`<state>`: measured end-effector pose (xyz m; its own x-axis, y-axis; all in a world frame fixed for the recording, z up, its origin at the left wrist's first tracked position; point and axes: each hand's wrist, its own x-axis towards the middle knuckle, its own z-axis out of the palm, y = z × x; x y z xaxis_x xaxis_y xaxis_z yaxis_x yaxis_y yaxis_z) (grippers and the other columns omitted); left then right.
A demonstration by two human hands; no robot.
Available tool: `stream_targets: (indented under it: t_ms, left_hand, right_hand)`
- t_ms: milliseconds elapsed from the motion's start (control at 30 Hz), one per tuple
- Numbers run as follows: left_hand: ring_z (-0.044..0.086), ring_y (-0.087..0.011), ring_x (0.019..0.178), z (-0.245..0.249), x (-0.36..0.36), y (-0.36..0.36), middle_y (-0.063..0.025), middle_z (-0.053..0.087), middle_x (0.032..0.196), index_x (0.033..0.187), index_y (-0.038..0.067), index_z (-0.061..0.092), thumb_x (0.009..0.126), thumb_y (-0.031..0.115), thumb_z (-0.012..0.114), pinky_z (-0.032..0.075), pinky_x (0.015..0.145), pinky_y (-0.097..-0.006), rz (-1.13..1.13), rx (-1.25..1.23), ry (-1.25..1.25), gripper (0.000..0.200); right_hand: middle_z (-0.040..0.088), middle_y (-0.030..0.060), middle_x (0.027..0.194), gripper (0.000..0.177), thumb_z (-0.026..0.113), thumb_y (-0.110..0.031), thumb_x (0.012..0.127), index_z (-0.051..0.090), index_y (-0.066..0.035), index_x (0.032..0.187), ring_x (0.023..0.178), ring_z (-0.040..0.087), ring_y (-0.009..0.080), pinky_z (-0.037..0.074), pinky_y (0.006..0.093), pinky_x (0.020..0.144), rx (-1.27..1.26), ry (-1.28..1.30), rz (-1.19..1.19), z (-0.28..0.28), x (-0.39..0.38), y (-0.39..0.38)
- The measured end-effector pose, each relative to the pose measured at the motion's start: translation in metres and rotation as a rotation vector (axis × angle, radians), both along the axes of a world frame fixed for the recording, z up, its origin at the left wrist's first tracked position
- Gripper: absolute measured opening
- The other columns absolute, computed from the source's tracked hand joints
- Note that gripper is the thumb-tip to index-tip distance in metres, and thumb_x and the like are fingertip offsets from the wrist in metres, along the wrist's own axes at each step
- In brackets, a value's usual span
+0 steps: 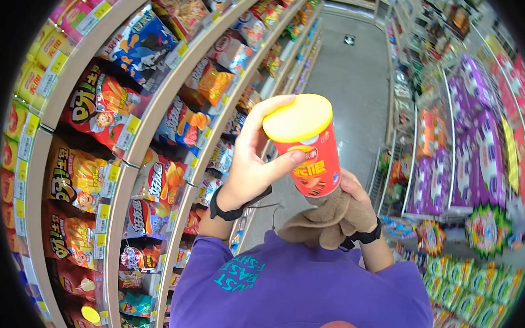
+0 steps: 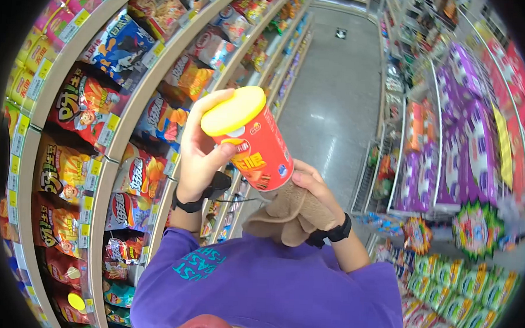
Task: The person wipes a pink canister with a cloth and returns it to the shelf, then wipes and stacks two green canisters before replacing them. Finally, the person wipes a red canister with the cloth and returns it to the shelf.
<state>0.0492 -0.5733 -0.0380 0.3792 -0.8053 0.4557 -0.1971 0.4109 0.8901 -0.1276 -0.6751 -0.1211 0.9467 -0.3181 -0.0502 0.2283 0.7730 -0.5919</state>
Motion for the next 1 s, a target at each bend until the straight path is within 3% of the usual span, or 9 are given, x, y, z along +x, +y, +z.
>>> stream_targets:
  t_ms: [33, 333, 467, 500, 533, 600, 700, 933, 1000]
  left_hand:
    - [0.050, -0.0189, 0.119, 0.007, 0.013, -0.009, -0.0095, 0.054, 0.124, 0.127, 0.002, 0.047, 0.072, 0.015, 0.079, 0.035, 0.104, -0.0344, 0.020, -0.011, -0.011, 0.065]
    - [0.055, -0.0147, 0.107, 0.092, 0.095, -0.112, -0.0073, 0.059, 0.114, 0.122, 0.002, 0.053, 0.068, 0.016, 0.080, 0.042, 0.095, -0.0299, 0.257, 0.266, -0.450, 0.061]
    - [0.056, -0.0156, 0.107, 0.140, 0.126, -0.156, -0.0081, 0.059, 0.112, 0.121, 0.003, 0.054, 0.071, 0.020, 0.079, 0.043, 0.094, -0.0302, 0.489, 0.213, -0.853, 0.058]
    - [0.057, -0.0155, 0.106, 0.146, 0.134, -0.168, -0.0078, 0.060, 0.112, 0.121, 0.003, 0.054, 0.072, 0.021, 0.079, 0.043, 0.094, -0.0304, 0.509, 0.202, -0.767, 0.057]
    - [0.062, -0.0203, 0.092, 0.155, 0.145, -0.181, -0.0132, 0.062, 0.102, 0.113, 0.001, 0.057, 0.071, 0.026, 0.079, 0.050, 0.079, -0.0321, 0.531, 0.076, -0.844, 0.053]
    - [0.057, -0.0130, 0.102, 0.178, 0.156, -0.192, -0.0065, 0.061, 0.107, 0.119, 0.003, 0.054, 0.079, 0.019, 0.073, 0.046, 0.089, -0.0286, 0.571, 0.230, -0.830, 0.047]
    - [0.060, -0.0092, 0.087, 0.210, 0.177, -0.205, -0.0047, 0.061, 0.099, 0.113, 0.002, 0.056, 0.084, 0.021, 0.068, 0.051, 0.075, -0.0257, 0.672, 0.365, -1.021, 0.037]
    - [0.062, -0.0158, 0.085, 0.267, 0.214, -0.227, -0.0106, 0.061, 0.095, 0.106, 0.002, 0.054, 0.078, 0.043, 0.074, 0.050, 0.073, -0.0295, 0.879, 0.488, -1.203, 0.054]
    - [0.066, -0.0264, 0.085, 0.292, 0.246, -0.229, -0.0185, 0.065, 0.087, 0.099, 0.000, 0.062, 0.075, 0.051, 0.070, 0.052, 0.073, -0.0364, 0.992, 0.426, -1.281, 0.057]
  right_hand:
    - [0.056, 0.0171, 0.124, 0.053, 0.051, -0.025, 0.090, 0.043, 0.007, 0.131, 0.114, 0.057, 0.0237, 0.043, 0.0346, 0.100, -0.095, 0.027, 0.000, 0.003, 0.011, -0.013]
    - [0.058, 0.0162, 0.119, 0.053, 0.058, -0.024, 0.087, 0.045, 0.007, 0.127, 0.108, 0.059, 0.0232, 0.047, 0.0326, 0.095, -0.294, -0.050, 0.225, 0.041, 0.117, -0.170]
    - [0.059, 0.0092, 0.096, 0.062, 0.060, -0.028, 0.085, 0.040, 0.007, 0.133, 0.086, 0.059, 0.0157, 0.048, 0.0274, 0.078, -0.427, -0.185, 0.285, 0.083, 0.157, -0.239]
    - [0.057, 0.0080, 0.092, 0.064, 0.060, -0.029, 0.085, 0.040, 0.007, 0.134, 0.083, 0.058, 0.0148, 0.048, 0.0271, 0.076, -0.424, -0.218, 0.323, 0.094, 0.167, -0.252]
    - [0.056, 0.0068, 0.088, 0.065, 0.060, -0.029, 0.085, 0.039, 0.007, 0.134, 0.081, 0.057, 0.0140, 0.048, 0.0268, 0.075, -0.419, -0.247, 0.364, 0.103, 0.178, -0.264]
    - [0.058, 0.0071, 0.089, 0.064, 0.060, -0.030, 0.084, 0.041, 0.007, 0.133, 0.083, 0.058, 0.0145, 0.048, 0.0268, 0.076, -0.454, -0.275, 0.420, 0.121, 0.205, -0.289]
    - [0.061, 0.0081, 0.107, 0.046, 0.058, -0.014, 0.089, 0.046, 0.004, 0.129, 0.101, 0.059, 0.0148, 0.048, 0.0285, 0.089, -0.421, -0.353, 0.573, 0.141, 0.249, -0.318]
    - [0.062, 0.0085, 0.107, 0.045, 0.057, -0.011, 0.089, 0.045, 0.002, 0.131, 0.100, 0.060, 0.0153, 0.049, 0.0297, 0.089, -0.546, -0.447, 0.655, 0.187, 0.334, -0.333]
    - [0.062, 0.0086, 0.104, 0.050, 0.058, -0.011, 0.089, 0.042, 0.000, 0.135, 0.099, 0.060, 0.0156, 0.048, 0.0300, 0.089, -0.577, -0.534, 0.667, 0.193, 0.358, -0.336]
